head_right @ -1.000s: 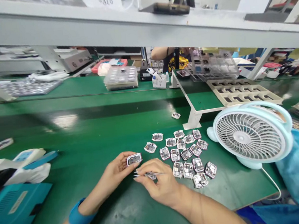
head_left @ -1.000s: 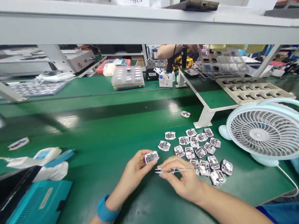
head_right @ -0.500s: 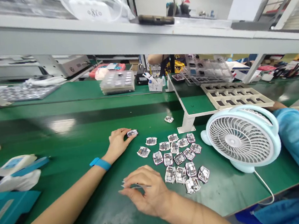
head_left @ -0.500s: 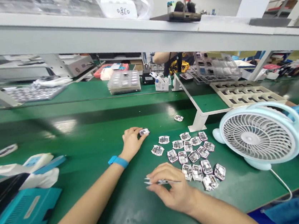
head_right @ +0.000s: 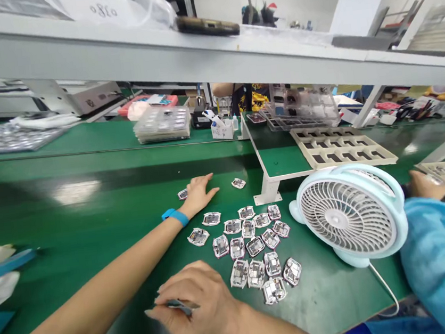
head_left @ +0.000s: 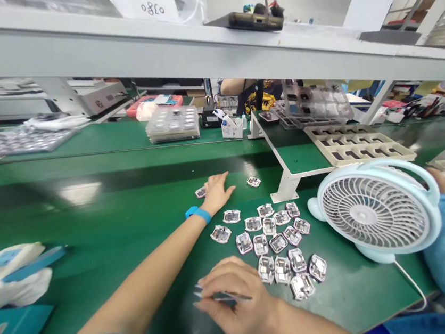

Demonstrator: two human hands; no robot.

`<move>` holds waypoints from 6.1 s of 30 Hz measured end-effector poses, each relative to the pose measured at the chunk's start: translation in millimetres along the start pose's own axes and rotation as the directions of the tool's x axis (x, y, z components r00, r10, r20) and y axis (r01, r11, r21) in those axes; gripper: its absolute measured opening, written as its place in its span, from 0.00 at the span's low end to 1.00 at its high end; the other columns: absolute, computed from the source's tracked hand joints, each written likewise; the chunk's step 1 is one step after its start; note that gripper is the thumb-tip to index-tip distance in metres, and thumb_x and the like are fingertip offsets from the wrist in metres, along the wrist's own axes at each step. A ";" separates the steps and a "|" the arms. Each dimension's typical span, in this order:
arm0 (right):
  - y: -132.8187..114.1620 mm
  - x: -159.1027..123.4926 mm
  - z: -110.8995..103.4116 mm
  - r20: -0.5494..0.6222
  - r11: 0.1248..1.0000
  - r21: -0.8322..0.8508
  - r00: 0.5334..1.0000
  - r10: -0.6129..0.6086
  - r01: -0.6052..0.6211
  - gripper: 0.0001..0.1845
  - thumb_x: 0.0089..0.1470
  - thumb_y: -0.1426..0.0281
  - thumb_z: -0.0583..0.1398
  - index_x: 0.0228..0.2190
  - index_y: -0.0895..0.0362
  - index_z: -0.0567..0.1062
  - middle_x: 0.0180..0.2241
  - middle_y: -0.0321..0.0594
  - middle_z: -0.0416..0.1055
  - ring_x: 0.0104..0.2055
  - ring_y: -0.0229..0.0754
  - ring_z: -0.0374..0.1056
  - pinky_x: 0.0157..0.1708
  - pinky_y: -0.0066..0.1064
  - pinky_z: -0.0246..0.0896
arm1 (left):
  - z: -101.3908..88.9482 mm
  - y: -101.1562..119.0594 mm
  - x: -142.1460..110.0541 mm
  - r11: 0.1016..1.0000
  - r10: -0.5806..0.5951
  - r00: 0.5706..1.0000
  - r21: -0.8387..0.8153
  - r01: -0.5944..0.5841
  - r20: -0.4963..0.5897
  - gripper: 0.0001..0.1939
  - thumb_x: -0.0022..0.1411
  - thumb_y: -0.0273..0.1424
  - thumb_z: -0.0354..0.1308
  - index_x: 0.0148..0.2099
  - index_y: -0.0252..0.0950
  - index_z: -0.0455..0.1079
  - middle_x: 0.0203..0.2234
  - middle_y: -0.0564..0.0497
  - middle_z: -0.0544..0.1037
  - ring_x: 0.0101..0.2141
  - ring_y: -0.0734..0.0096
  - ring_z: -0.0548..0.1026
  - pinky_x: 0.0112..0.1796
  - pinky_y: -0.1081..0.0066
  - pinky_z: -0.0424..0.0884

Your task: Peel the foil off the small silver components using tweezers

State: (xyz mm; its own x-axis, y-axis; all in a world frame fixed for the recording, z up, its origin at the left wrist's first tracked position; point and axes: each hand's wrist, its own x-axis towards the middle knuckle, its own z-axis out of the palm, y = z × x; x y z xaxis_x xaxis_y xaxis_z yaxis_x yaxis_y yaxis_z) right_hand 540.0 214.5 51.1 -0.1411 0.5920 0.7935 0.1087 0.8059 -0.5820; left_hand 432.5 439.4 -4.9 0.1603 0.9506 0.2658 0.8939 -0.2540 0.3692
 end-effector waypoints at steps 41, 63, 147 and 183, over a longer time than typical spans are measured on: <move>28.8 -14.7 -5.1 0.025 0.856 0.159 0.868 0.495 -0.493 0.01 0.55 0.71 0.63 0.32 0.54 0.76 0.35 0.42 0.77 0.41 0.45 0.74 0.41 0.37 0.71 | -97.9 0.0 -205.8 0.158 -0.170 0.866 -0.855 0.494 0.469 0.16 0.52 0.32 0.63 0.44 0.36 0.71 0.27 0.55 0.73 0.26 0.74 0.68 0.28 0.73 0.62; 29.2 -18.8 7.2 0.133 0.920 0.093 0.920 0.368 -0.382 0.03 0.56 0.73 0.62 0.32 0.54 0.77 0.32 0.42 0.77 0.36 0.44 0.75 0.37 0.34 0.71 | -74.8 8.3 -215.7 0.107 -0.100 0.896 -0.891 0.441 0.432 0.15 0.50 0.30 0.62 0.43 0.36 0.72 0.27 0.54 0.75 0.25 0.73 0.69 0.28 0.72 0.65; 30.9 -9.2 1.6 -0.001 0.706 0.295 0.739 0.674 -0.643 0.10 0.52 0.62 0.65 0.30 0.55 0.75 0.31 0.39 0.77 0.36 0.43 0.73 0.40 0.35 0.68 | -97.5 23.4 -211.4 0.033 -0.242 0.806 -0.826 0.563 0.540 0.20 0.49 0.37 0.69 0.44 0.33 0.74 0.23 0.53 0.76 0.23 0.75 0.69 0.24 0.75 0.61; 31.6 -6.3 2.4 -0.005 0.672 0.314 0.706 0.708 -0.671 0.10 0.49 0.62 0.67 0.27 0.55 0.76 0.27 0.37 0.74 0.31 0.40 0.70 0.33 0.31 0.66 | -97.1 25.5 -211.4 0.125 -0.245 0.862 -0.867 0.483 0.445 0.17 0.44 0.33 0.69 0.39 0.36 0.75 0.23 0.52 0.78 0.25 0.69 0.72 0.29 0.71 0.67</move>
State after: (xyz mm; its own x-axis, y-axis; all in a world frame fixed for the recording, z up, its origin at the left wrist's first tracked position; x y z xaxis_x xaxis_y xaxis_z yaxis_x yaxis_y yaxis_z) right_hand 542.0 236.2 27.3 -0.0175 0.9887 0.1491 -0.1409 0.1452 -0.9793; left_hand 380.8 214.6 34.8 0.1056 0.9605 -0.2574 -0.1734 0.2727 0.9463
